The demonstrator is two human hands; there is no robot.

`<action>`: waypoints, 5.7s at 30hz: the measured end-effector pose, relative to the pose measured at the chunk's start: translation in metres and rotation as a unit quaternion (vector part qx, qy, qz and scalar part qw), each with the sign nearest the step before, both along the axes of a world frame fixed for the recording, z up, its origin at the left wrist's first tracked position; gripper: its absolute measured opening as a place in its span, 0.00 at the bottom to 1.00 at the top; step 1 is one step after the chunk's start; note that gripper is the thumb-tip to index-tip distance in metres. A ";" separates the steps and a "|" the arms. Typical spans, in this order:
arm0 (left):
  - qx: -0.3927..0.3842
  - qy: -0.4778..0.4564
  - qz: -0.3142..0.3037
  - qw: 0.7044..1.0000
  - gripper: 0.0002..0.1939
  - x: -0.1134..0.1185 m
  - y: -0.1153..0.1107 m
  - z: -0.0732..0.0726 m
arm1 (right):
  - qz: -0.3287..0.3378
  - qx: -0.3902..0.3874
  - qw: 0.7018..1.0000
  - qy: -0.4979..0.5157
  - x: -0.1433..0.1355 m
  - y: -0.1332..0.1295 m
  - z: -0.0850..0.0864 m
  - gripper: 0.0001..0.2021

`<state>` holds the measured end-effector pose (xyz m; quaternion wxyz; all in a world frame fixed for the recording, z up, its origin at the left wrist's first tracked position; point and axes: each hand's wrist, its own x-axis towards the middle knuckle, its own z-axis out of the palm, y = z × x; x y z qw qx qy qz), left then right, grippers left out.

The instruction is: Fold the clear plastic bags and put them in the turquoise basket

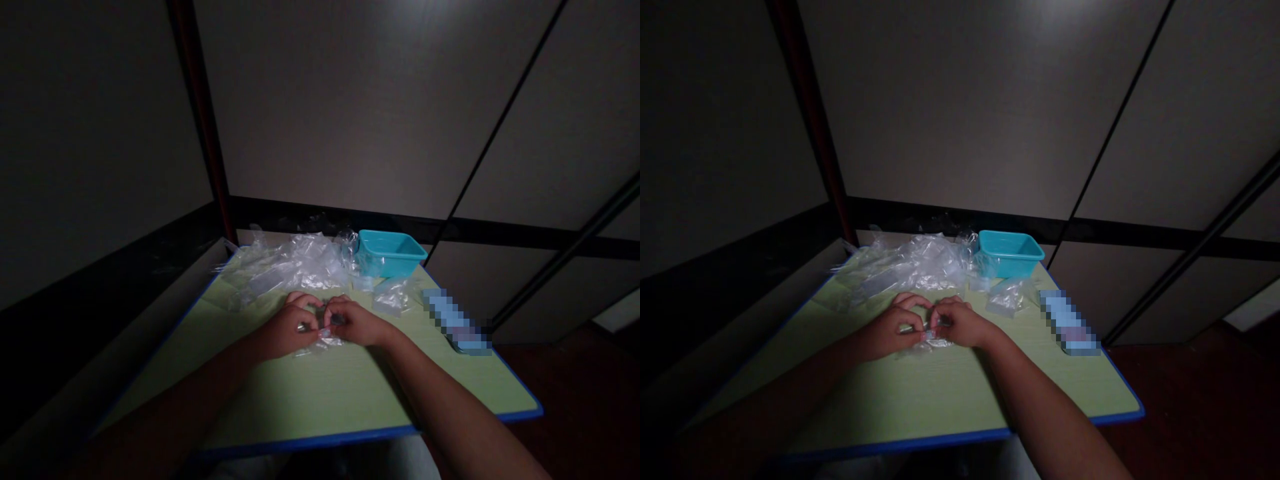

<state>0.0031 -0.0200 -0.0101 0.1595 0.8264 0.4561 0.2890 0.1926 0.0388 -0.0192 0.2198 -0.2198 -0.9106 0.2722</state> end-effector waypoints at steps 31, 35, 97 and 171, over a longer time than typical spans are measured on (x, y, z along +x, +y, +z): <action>-0.036 0.029 0.029 0.999 0.04 -0.001 0.005 -0.012 | -0.027 -0.054 0.998 0.017 0.011 -0.003 0.025 0.03; -0.040 0.026 0.045 0.998 0.04 -0.002 0.007 -0.012 | -0.034 -0.051 0.998 -0.027 0.011 -0.005 0.025 0.05; -0.098 0.000 0.081 0.992 0.06 -0.003 0.009 -0.009 | -0.030 0.091 0.985 -0.146 0.008 -0.015 0.024 0.17; 0.110 0.092 -0.035 0.989 0.17 -0.017 0.010 -0.006 | -0.097 0.268 0.910 -0.301 -0.013 -0.042 0.030 0.12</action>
